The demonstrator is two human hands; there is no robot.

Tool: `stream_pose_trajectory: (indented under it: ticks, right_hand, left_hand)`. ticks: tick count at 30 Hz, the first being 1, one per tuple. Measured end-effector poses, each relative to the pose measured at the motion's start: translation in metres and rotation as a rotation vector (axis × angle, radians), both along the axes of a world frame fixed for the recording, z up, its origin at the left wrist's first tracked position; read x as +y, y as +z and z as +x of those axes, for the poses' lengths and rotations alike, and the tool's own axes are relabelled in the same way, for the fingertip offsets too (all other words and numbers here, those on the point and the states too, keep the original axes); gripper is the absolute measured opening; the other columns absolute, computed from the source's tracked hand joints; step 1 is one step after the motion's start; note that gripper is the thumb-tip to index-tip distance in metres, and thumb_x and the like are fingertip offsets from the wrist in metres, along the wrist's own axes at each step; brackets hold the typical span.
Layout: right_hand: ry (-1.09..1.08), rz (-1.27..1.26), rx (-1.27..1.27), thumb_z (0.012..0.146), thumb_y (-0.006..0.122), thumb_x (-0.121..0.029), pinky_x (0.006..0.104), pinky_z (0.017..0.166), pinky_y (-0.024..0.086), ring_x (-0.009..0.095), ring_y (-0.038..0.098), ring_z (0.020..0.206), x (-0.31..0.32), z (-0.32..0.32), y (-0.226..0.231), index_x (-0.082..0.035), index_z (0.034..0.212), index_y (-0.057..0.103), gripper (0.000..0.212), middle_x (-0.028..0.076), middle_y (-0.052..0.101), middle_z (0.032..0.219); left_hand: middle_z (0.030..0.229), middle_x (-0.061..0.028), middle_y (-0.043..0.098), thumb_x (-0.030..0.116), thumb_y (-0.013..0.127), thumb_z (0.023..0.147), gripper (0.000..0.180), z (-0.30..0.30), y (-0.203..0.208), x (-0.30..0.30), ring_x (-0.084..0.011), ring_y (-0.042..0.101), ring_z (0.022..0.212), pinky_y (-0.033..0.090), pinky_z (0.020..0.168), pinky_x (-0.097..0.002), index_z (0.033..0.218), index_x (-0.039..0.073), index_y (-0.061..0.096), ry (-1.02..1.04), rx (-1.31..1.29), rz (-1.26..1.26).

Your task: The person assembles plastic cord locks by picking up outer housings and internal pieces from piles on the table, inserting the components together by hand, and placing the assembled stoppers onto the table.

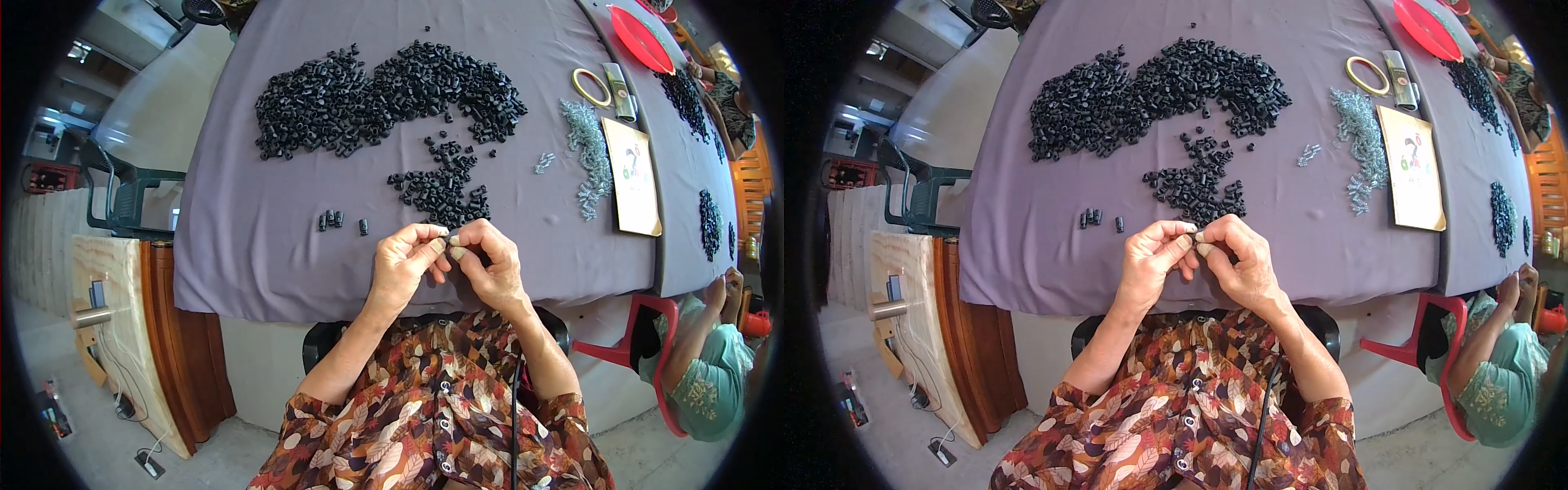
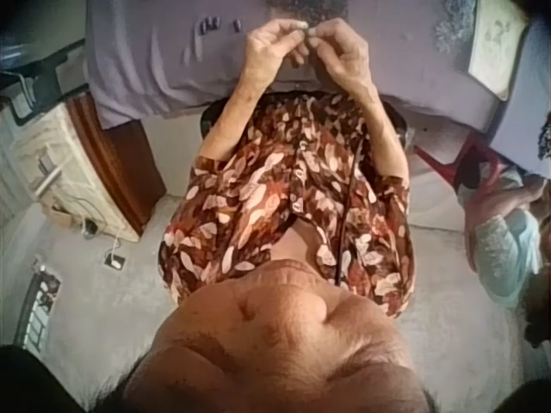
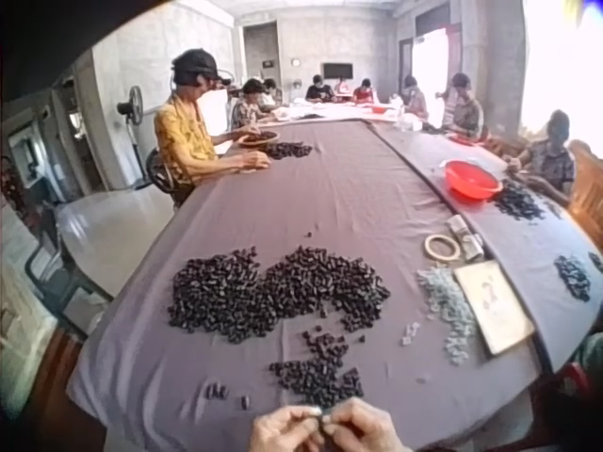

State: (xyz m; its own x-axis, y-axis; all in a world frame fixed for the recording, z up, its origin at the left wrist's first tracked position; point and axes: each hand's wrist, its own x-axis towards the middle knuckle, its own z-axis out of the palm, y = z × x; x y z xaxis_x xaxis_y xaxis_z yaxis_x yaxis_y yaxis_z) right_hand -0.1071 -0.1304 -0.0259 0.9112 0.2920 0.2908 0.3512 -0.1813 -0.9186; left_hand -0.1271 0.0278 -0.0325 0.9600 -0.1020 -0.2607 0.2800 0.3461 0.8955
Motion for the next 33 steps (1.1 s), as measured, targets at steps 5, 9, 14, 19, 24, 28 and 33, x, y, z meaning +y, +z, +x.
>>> stream_pose_trajectory:
  ticks: [5, 9, 14, 19, 24, 28, 33]
  right_hand:
    - [-0.022, 0.022, 0.012, 0.074, 0.059, 0.007, 0.0250, 0.058, 0.045, 0.015, 0.054, 0.065, 0.001, -0.001, -0.003, 0.000, 0.084, 0.054, 0.013, 0.007, 0.055, 0.078]
    - [0.002, 0.040, 0.083, 0.074, 0.059, 0.007, 0.0247, 0.058, 0.045, 0.014, 0.054, 0.064, -0.002, -0.002, -0.006, 0.001, 0.084, 0.055, 0.013, 0.007, 0.055, 0.077]
    - [-0.004, 0.127, 0.194, 0.076, 0.062, 0.004, 0.0226, 0.058, 0.045, 0.008, 0.053, 0.062, -0.002, -0.003, -0.008, -0.001, 0.086, 0.055, 0.014, 0.003, 0.057, 0.075]
    - [0.041, 0.119, 0.284, 0.076, 0.066, 0.001, 0.0208, 0.057, 0.045, 0.006, 0.052, 0.061, -0.001, -0.001, -0.002, -0.002, 0.089, 0.054, 0.018, 0.001, 0.057, 0.073]
    - [0.045, 0.066, 0.329, 0.077, 0.067, -0.001, 0.0209, 0.060, 0.045, 0.005, 0.052, 0.064, -0.003, 0.006, 0.012, -0.001, 0.090, 0.057, 0.017, 0.001, 0.058, 0.075]
    - [-0.250, -0.085, 0.197, 0.079, 0.063, -0.003, 0.0237, 0.062, 0.046, 0.010, 0.054, 0.065, -0.010, 0.041, 0.019, 0.000, 0.088, 0.059, 0.010, 0.005, 0.059, 0.073]
    - [-0.382, -0.496, -0.180, 0.078, 0.061, -0.007, 0.0392, 0.066, 0.045, 0.032, 0.056, 0.073, -0.020, 0.091, 0.003, -0.001, 0.086, 0.056, 0.011, 0.015, 0.054, 0.079]
  left_hand:
    - [0.075, -0.0085, 0.060, 0.003, 0.054, 0.088, 0.012, 0.000, -0.003, -0.002, -0.0120, 0.058, 0.060, 0.049, 0.050, -0.0228, 0.098, -0.003, 0.058, -0.011, -0.025, -0.038]
    - [0.071, -0.0058, 0.060, 0.003, 0.054, 0.088, 0.009, 0.001, -0.001, 0.000, -0.0092, 0.056, 0.055, 0.047, 0.048, -0.0203, 0.094, -0.002, 0.058, -0.025, -0.026, -0.078]
    - [0.070, -0.0056, 0.059, 0.001, 0.054, 0.088, 0.007, 0.002, 0.000, 0.005, -0.0094, 0.056, 0.055, 0.047, 0.047, -0.0207, 0.093, -0.001, 0.058, -0.107, 0.008, -0.110]
    - [0.074, -0.0063, 0.059, 0.003, 0.053, 0.089, 0.008, 0.001, -0.002, 0.009, -0.0102, 0.057, 0.058, 0.048, 0.049, -0.0211, 0.095, 0.000, 0.058, -0.130, 0.050, -0.198]
    - [0.078, -0.0078, 0.060, 0.004, 0.053, 0.089, 0.009, 0.002, -0.007, 0.010, -0.0121, 0.058, 0.061, 0.048, 0.050, -0.0226, 0.096, 0.001, 0.058, -0.093, 0.035, -0.357]
    - [0.080, -0.0093, 0.062, 0.005, 0.053, 0.089, 0.010, 0.001, -0.009, 0.011, -0.0143, 0.057, 0.062, 0.047, 0.050, -0.0246, 0.096, 0.001, 0.058, -0.092, -0.017, -0.415]
    - [0.081, -0.0101, 0.061, 0.004, 0.053, 0.089, 0.010, 0.001, -0.010, 0.015, -0.0149, 0.057, 0.062, 0.046, 0.051, -0.0250, 0.096, 0.001, 0.058, -0.089, -0.033, -0.463]
